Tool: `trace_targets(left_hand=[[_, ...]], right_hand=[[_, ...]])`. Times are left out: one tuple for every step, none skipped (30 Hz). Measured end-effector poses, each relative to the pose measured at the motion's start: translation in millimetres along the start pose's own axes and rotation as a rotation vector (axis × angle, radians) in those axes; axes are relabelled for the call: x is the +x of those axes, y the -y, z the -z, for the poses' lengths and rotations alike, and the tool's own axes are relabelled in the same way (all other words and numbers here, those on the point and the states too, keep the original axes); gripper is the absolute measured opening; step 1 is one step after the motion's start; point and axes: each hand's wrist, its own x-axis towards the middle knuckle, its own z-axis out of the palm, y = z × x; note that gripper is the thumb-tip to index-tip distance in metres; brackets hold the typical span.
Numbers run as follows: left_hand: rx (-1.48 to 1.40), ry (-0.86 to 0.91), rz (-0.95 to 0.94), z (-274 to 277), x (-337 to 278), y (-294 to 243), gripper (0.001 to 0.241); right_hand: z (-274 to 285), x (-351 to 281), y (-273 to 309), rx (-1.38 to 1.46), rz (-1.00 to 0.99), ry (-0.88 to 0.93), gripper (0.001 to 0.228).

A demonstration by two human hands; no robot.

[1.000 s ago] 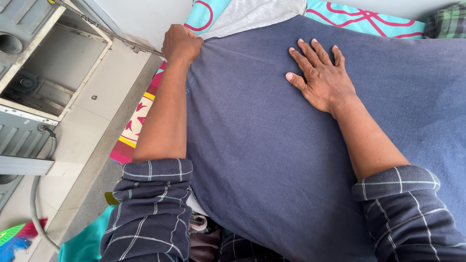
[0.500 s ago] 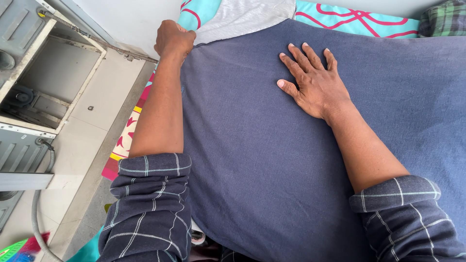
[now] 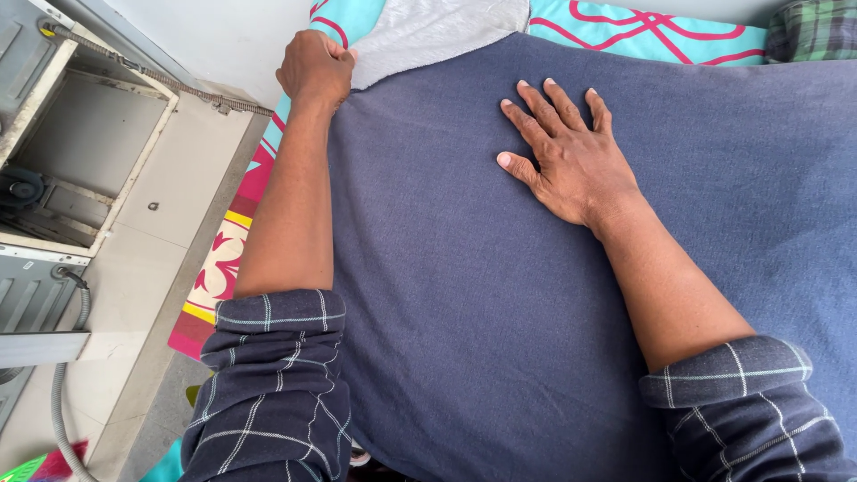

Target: The person smooths a dark blue t-shirt on a bed, then folds it in half and rolls it tightly into a bundle. They briefly unfold the shirt to smooth it again before refolding it.

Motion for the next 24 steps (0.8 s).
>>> trace_targets(left_hand=[[0.0,0.002,0.0,-1,0,-1,0.028],[0.037,-0.017,-0.035,-2,2,-4,0.023],[0.074,-0.036,-0.071,-3,3,-6,0.019],[0.073,-0.036,-0.075,-2,3,-13,0.019],[0.075,-0.053,-0.107,-1,3,-19,0.028],[0.078,-0.067,-0.138,-1,1,-25,0.042],[0.077,-0.064,-0.139,-9,4,-25,0.042],[0.105,-0.13,-0.167,-17,8,-26,0.029],[0.132,-0.196,-0.196,-24,13,-28,0.02],[0.131,-0.194,-0.201,-26,14,-31,0.02],[0.078,-0.221,-0.199,-27,15,-34,0.01],[0.023,-0.249,-0.194,-29,15,-36,0.02],[0.022,-0.249,-0.197,-25,17,-40,0.02],[-0.045,-0.149,-0.124,-21,18,-43,0.015],[-0.111,-0.048,-0.051,-18,19,-45,0.014],[-0.11,-0.046,-0.051,-16,21,-46,0.014],[-0.163,-0.023,0.018,-14,24,-47,0.006],[-0.215,0.0,0.087,-12,26,-48,0.005],[-0.215,0.002,0.087,-9,27,-49,0.005],[-0.218,0.052,0.072,-6,27,-51,0.021],[-0.223,0.103,0.058,-3,28,-52,0.046],[-0.223,0.103,0.059,3,26,-57,0.046],[-0.23,0.133,0.133,9,24,-63,0.024],[-0.237,0.162,0.205,15,23,-69,0.005]], right_hand=[[-1,0,0,0.001,-0.001,0.002,0.072],[-2,0,0,-0.01,0.003,-0.009,0.072],[-2,0,0,-0.02,0.006,-0.02,0.072],[-1,1,0,-0.021,0.003,-0.022,0.072],[0,2,-1,-0.014,-0.001,-0.012,0.072],[0,1,0,-0.006,-0.004,0.002,0.072],[-1,0,0,-0.006,-0.006,0.003,0.072],[-2,1,0,-0.017,-0.007,0.0,0.071],[-2,1,-1,-0.028,-0.007,-0.003,0.071],[-2,1,-1,-0.028,-0.012,-0.004,0.071],[-2,0,-1,-0.023,-0.004,-0.016,0.072],[-3,0,-2,-0.019,0.006,-0.027,0.072],[-2,1,-2,-0.02,0.003,-0.028,0.072],[-1,1,-1,-0.01,0.0,-0.014,0.072],[-1,1,-1,0.0,-0.003,0.0,0.073],[-1,1,-1,0.001,-0.004,0.001,0.073],[-1,0,-1,-0.004,0.0,-0.011,0.072],[-1,0,-1,-0.009,0.005,-0.024,0.072],[-2,0,-1,-0.008,0.004,-0.023,0.072],[-2,0,-1,-0.015,0.009,-0.044,0.071],[-2,0,0,-0.022,0.015,-0.065,0.071],[-2,0,0,-0.022,0.015,-0.065,0.071],[-1,0,0,-0.02,0.011,-0.057,0.071],[-1,0,0,-0.017,0.007,-0.051,0.071]])
